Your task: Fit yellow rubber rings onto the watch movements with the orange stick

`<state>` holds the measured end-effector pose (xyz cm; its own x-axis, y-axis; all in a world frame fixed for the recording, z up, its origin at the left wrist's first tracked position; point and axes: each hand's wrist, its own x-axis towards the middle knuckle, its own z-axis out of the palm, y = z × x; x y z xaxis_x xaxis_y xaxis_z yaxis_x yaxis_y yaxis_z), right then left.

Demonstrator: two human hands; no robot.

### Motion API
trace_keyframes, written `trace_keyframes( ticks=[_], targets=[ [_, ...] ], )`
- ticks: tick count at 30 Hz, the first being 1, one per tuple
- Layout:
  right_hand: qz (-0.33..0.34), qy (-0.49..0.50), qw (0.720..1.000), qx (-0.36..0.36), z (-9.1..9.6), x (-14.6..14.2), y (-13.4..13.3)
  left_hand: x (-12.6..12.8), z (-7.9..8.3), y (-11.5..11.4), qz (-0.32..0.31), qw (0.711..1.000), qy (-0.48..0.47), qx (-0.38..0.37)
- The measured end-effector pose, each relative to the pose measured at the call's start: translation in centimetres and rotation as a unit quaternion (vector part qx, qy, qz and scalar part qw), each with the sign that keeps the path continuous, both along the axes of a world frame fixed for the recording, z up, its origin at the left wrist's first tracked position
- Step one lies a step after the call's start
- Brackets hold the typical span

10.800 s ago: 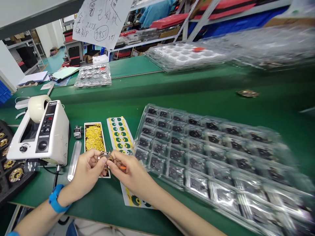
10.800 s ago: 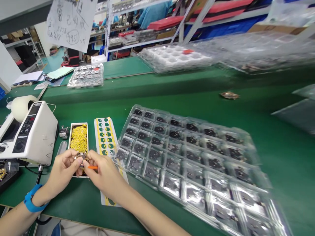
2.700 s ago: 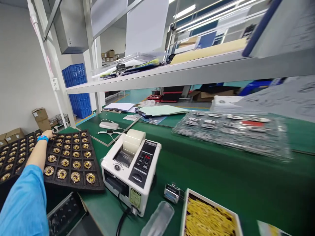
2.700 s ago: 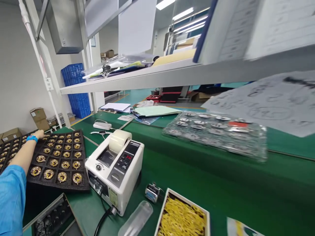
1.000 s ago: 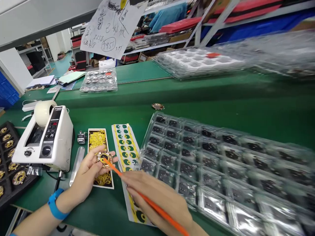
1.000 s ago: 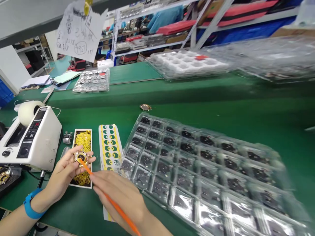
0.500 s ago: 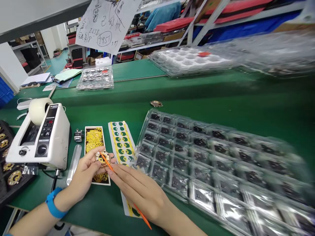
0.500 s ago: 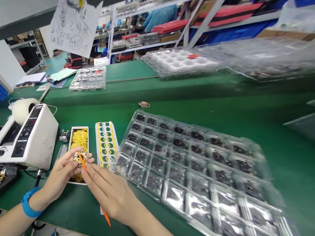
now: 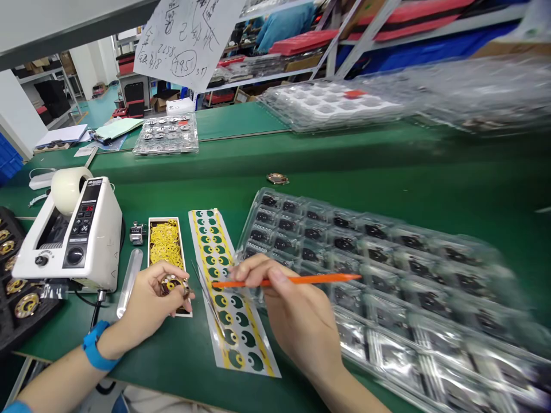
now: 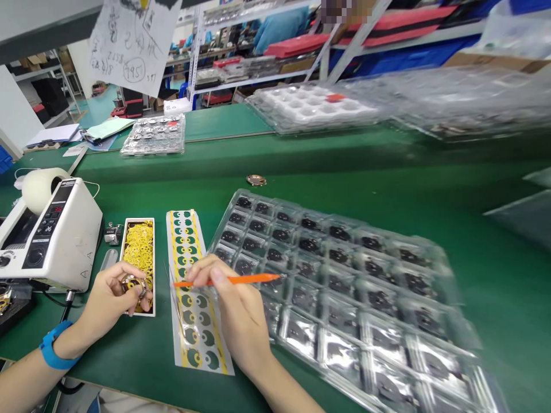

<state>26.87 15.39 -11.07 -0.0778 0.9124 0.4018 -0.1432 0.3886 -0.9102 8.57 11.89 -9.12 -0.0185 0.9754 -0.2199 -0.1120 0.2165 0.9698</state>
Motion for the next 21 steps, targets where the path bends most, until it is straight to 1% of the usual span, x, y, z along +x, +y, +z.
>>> trace_keyframes(
  ticks=[3, 7, 9, 11, 14, 17, 21],
  targets=[
    [-0.006, -0.092, 0.994, 0.053, 0.1, -0.6, -0.7, 0.0, -0.1, -0.2, -0.001, 1.000, 0.019, 0.020],
    [-0.008, -0.233, 0.959, 0.164, -0.1, -1.9, -1.4, 0.2, -0.6, -0.4, -0.004, 0.998, 0.046, 0.043],
    [-0.022, -0.270, 0.944, 0.190, -0.4, -2.5, -1.5, 0.3, -1.1, -0.6, -0.007, 0.995, 0.078, 0.057],
    [-0.052, -0.293, 0.934, 0.199, -0.9, -3.1, -1.4, 0.4, -1.5, -0.9, -0.010, 0.990, 0.116, 0.073],
    [-0.083, -0.303, 0.929, 0.195, -1.4, -3.4, -1.4, 0.6, -1.8, -1.2, -0.026, 0.983, 0.155, 0.097],
    [-0.081, -0.300, 0.935, 0.174, -1.5, -3.5, -1.4, 0.7, -1.6, -1.4, -0.051, 0.975, 0.178, 0.124],
    [-0.071, -0.297, 0.944, 0.124, -1.4, -3.6, -1.4, 0.7, -1.3, -1.7, -0.073, 0.959, 0.230, 0.149]
  ],
)
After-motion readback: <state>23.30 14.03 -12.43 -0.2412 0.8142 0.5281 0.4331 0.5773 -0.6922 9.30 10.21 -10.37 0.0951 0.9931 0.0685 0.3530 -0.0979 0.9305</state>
